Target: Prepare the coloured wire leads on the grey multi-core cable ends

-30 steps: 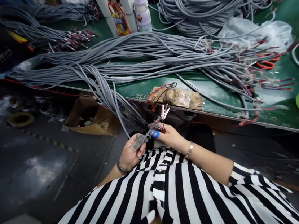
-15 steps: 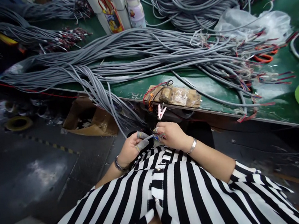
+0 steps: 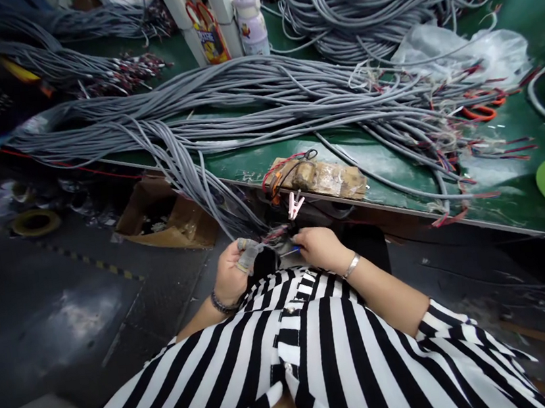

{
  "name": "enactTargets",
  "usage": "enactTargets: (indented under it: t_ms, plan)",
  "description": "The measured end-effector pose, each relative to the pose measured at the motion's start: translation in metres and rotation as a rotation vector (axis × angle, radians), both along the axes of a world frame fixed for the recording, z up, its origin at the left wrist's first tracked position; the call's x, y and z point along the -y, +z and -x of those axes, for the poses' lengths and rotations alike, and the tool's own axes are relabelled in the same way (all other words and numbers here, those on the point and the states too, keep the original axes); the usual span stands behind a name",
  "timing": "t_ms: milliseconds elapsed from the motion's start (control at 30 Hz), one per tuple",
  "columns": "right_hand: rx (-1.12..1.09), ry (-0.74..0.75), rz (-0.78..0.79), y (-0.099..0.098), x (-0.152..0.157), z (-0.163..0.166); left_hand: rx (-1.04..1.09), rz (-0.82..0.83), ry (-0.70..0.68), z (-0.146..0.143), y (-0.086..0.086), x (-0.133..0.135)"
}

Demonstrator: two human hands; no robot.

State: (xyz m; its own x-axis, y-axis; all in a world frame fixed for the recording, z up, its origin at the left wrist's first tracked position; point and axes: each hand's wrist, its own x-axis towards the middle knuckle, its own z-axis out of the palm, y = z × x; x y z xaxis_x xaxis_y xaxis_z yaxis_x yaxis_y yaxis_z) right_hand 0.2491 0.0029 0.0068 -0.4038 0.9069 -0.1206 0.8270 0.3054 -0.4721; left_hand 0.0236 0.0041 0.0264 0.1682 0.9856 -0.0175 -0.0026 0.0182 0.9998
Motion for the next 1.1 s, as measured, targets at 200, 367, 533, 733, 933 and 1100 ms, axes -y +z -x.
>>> enactTargets:
  t_ms: [200, 367, 533, 733, 933, 1100]
  plan:
    - [-0.125, -0.208, -0.065, 0.001, 0.016, -0.030, -0.181, -0.055, -0.105, 0.014, 0.011, -0.013]
    - [-0.331, -0.163, -0.380, 0.040, 0.027, -0.024, -0.345, -0.154, -0.221, 0.007, 0.011, -0.016]
    - [-0.111, 0.029, -0.337, 0.058, 0.018, -0.001, -0.428, -0.213, -0.388, -0.002, 0.020, -0.020]
    - [-0.502, 0.041, 0.249, 0.050, 0.001, -0.005, -0.364, -0.166, -0.545, -0.001, 0.034, -0.028]
    - [-0.932, 0.066, 0.861, 0.027, -0.002, -0.009, -0.276, -0.120, -0.708, -0.006, 0.040, -0.037]
    - [-0.891, 0.134, 0.644, 0.017, -0.004, -0.004, -0.018, 0.101, -0.704, -0.002, 0.006, -0.030]
